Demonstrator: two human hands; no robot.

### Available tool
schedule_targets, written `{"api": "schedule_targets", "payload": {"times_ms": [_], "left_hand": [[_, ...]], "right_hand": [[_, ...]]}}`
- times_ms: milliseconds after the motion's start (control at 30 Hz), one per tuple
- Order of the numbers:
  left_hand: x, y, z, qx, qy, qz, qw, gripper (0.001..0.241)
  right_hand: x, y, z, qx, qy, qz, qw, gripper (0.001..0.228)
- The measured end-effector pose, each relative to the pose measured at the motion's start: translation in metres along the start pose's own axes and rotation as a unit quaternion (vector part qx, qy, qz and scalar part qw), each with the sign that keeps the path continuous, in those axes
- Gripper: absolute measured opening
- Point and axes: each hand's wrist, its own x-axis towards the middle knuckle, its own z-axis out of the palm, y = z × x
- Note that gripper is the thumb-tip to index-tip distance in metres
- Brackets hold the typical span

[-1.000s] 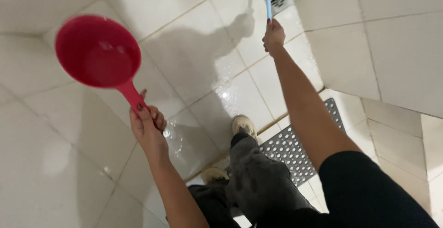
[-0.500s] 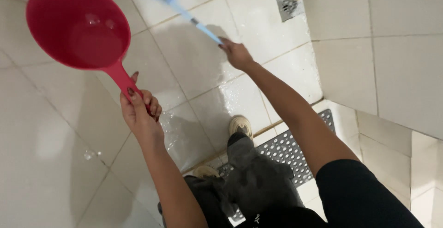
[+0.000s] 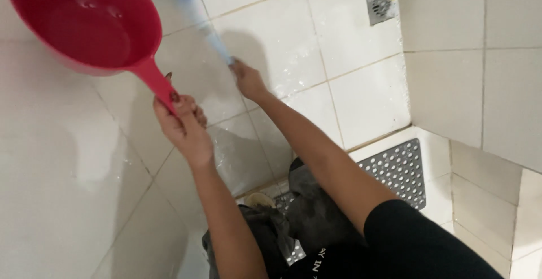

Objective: Cleaning the bathroom floor and toilet area using a brush and soapy water.

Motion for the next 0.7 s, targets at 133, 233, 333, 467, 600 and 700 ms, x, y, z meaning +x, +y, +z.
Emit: {"api": "schedule_targets", "payload": {"times_ms": [133,233,333,467,600,700], "left_hand": [[-0.01,0.0,-0.007,-0.026,-0.008,0.025,0.999,0.04],[-0.009,0.009,-0.015,-0.015,0.01,-0.006,1.0,0.04],[-0.024,0.012,-0.022,0.04,0.023,-0.005,0.999,0.041],[-0.046,0.006,-0.029,-0.009,-0.03,0.013,0.999,0.041],[-0.096,-0.007,-0.043,0.079,-0.019,-0.043,0.996,0.041],[-0.143,-0.007,-0.047,0.075,-0.012,-0.105,0.992,0.03]], "right_hand": [[-0.001,-0.065,-0.049,-0.066,-0.153,0.076,0.983,0.045],[-0.001,-0.027,-0.059,0.02,0.012,0.117,0.993,0.035],[-0.055,-0.024,-0.07,-0.049,0.005,0.192,0.98,0.042],[-0.118,-0.01,-0.111,-0.158,-0.195,0.117,0.961,0.045],[-0.19,0.015,-0.191,0.119,0.067,0.432,0.891,0.05],[-0.233,-0.035,-0.261,0.128,0.131,0.513,0.839,0.042]]}}
